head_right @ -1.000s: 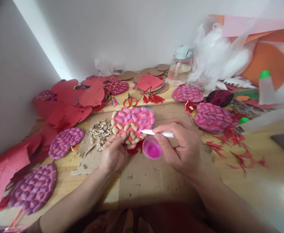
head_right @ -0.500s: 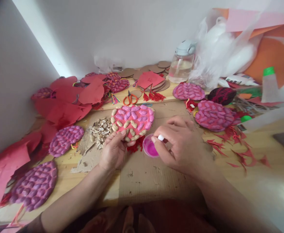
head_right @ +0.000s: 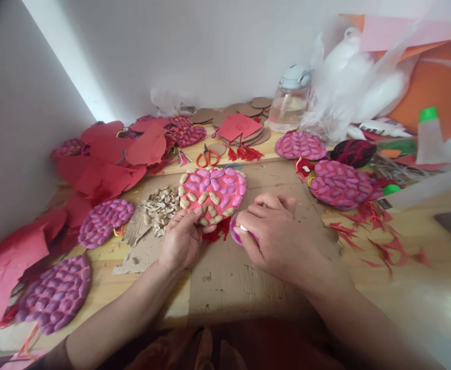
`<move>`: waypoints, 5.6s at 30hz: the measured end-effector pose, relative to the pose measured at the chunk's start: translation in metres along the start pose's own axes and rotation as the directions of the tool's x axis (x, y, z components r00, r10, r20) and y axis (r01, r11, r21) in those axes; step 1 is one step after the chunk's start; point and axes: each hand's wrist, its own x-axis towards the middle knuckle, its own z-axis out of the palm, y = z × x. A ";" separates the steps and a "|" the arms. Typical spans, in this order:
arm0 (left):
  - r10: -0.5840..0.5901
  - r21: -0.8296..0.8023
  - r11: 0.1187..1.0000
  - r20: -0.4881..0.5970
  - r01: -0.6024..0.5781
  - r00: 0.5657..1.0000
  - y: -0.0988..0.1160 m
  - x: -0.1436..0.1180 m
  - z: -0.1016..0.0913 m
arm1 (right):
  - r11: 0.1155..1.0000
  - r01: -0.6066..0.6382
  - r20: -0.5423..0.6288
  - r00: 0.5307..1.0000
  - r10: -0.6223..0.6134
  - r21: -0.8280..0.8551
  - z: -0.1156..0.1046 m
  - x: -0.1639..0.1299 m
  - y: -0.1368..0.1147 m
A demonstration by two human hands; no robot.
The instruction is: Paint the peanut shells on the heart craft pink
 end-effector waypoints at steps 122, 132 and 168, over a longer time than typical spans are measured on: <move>0.026 -0.044 0.999 -0.012 -0.026 1.000 0.000 0.003 -0.002 | 0.998 0.064 0.019 0.998 -0.064 0.005 -0.003 0.001 0.002; 0.007 -0.088 0.996 -0.004 -0.007 1.000 0.002 0.003 0.000 | 0.998 0.004 -0.055 0.998 -0.001 0.057 -0.005 -0.001 0.011; 0.151 0.084 0.985 0.035 -0.153 0.988 0.000 -0.007 0.003 | 0.944 -0.101 -0.418 0.878 0.232 0.313 0.007 -0.009 0.006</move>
